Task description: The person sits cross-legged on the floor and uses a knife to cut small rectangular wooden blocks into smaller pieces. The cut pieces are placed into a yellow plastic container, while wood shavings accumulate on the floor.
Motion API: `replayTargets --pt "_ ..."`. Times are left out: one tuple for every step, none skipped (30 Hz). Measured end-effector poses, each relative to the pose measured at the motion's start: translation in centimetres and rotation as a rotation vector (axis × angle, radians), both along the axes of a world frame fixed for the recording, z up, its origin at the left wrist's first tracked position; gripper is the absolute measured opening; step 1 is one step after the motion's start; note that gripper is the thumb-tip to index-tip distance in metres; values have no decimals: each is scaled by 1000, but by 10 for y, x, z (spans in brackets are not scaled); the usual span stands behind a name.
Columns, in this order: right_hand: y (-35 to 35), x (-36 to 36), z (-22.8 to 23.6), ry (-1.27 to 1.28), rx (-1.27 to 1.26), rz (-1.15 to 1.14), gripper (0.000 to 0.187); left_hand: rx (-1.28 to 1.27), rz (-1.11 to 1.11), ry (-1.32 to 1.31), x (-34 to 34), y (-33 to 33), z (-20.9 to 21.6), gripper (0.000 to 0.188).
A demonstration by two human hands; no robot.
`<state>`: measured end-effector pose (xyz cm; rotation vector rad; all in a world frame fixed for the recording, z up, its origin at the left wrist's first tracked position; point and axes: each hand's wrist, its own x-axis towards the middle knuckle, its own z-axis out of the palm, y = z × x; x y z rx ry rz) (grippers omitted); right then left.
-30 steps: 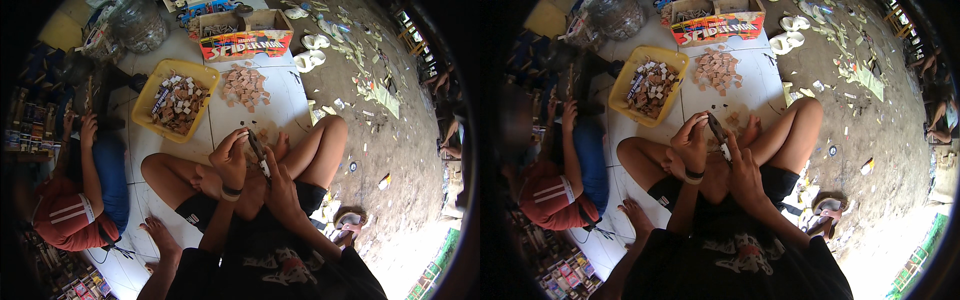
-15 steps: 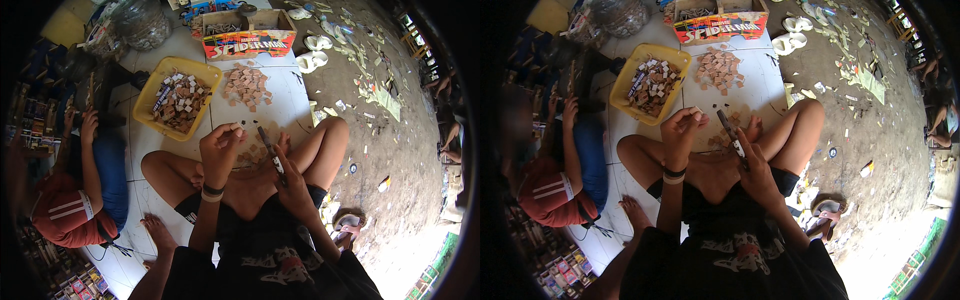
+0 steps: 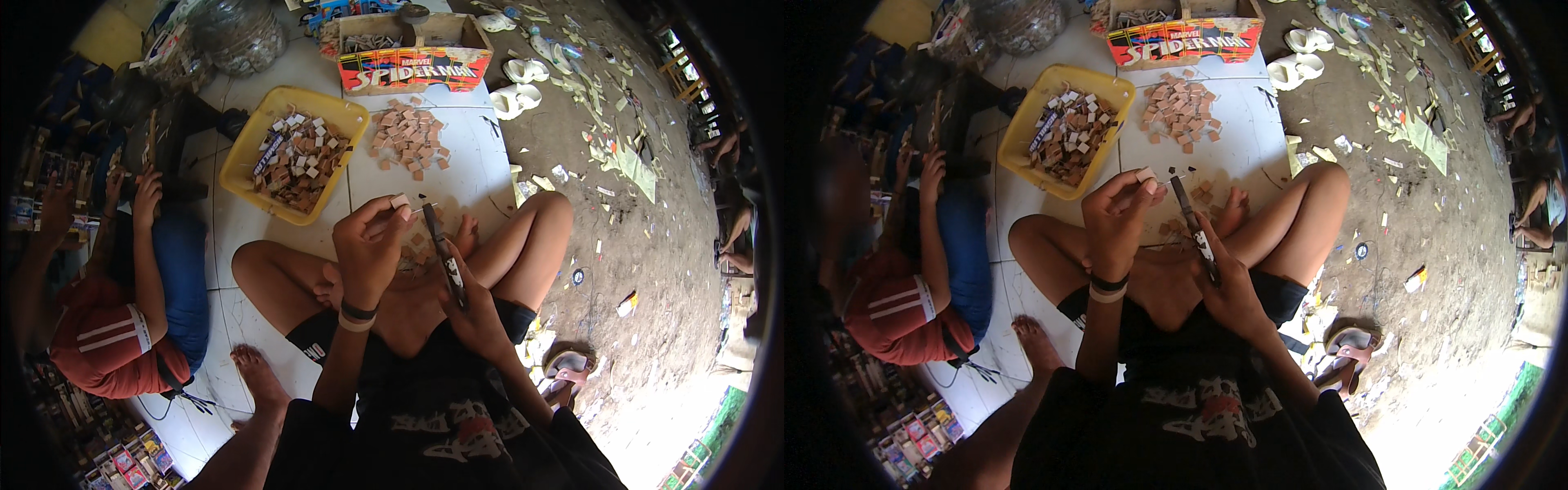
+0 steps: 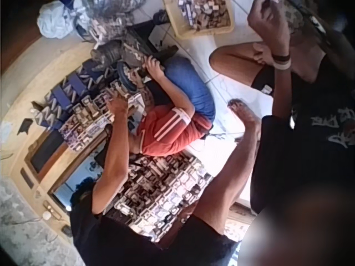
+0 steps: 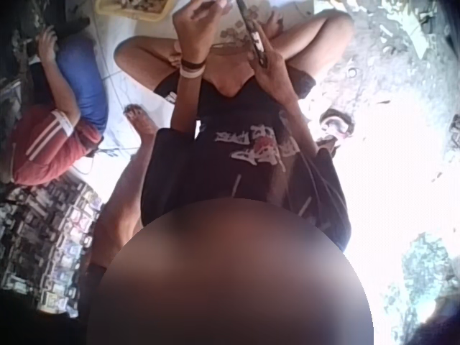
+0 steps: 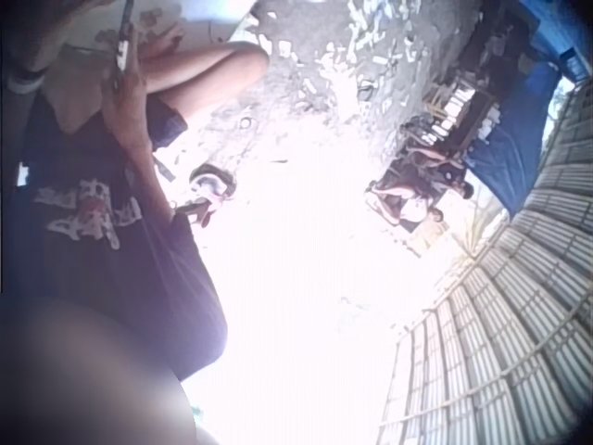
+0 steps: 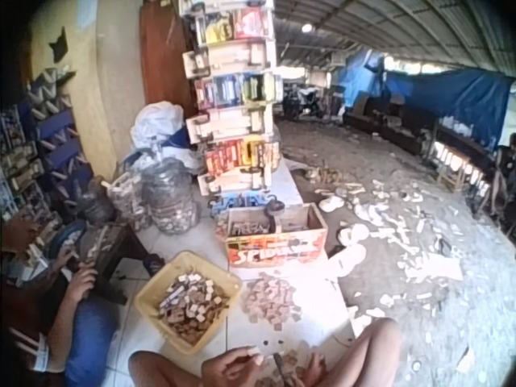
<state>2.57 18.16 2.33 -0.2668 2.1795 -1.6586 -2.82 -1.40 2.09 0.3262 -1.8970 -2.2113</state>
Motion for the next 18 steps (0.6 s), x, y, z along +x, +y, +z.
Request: replayTargets --pt "0 1 0 73 -6 3 74 -4 1 2 1 1 1 21" --pt "0 2 0 145 -12 5 74 14 4 -5 1 1 1 20" --pt "1 2 0 216 -18 2 74 31 3 -12 2 1 1 20" --pt "1 3 1 168 -20 -3 75 48 0 -13 1 1 1 19" --pt "1 3 1 121 -23 -5 75 48 -15 -28 1 1 1 19" --pt "2 4 2 65 -30 -10 76 48 -28 -44 1 -1 2 19" --pt "3 4 3 83 5 8 73 50 -40 -70 1 -3 2 19" --pt "4 4 5 95 33 20 71 40 -62 -59 0 -5 3 19" --pt "4 4 6 104 56 27 69 32 -81 -61 0 -9 5 19" --pt "4 5 7 128 90 23 69 24 -95 -83 1 -11 6 20" --pt "3 5 8 153 117 14 68 56 -106 -77 1 -13 8 20" --pt "3 5 8 179 143 5 68 86 -112 -88 -1 -16 9 21" --pt "2 5 8 174 143 5 68 116 -117 -97 -2 -18 11 21" --pt "3 5 8 170 144 4 68 138 -131 -112 -2 -21 13 22" --pt "3 5 8 159 147 -5 67 161 -147 -126 -2 -23 15 22" --pt "4 5 8 125 120 4 67 186 -162 -138 -3 -24 17 23" --pt "4 5 8 83 95 6 67 168 -175 -141 -4 -24 19 23" --pt "5 4 8 25 85 2 67 153 -187 -143 -5 -25 20 24"
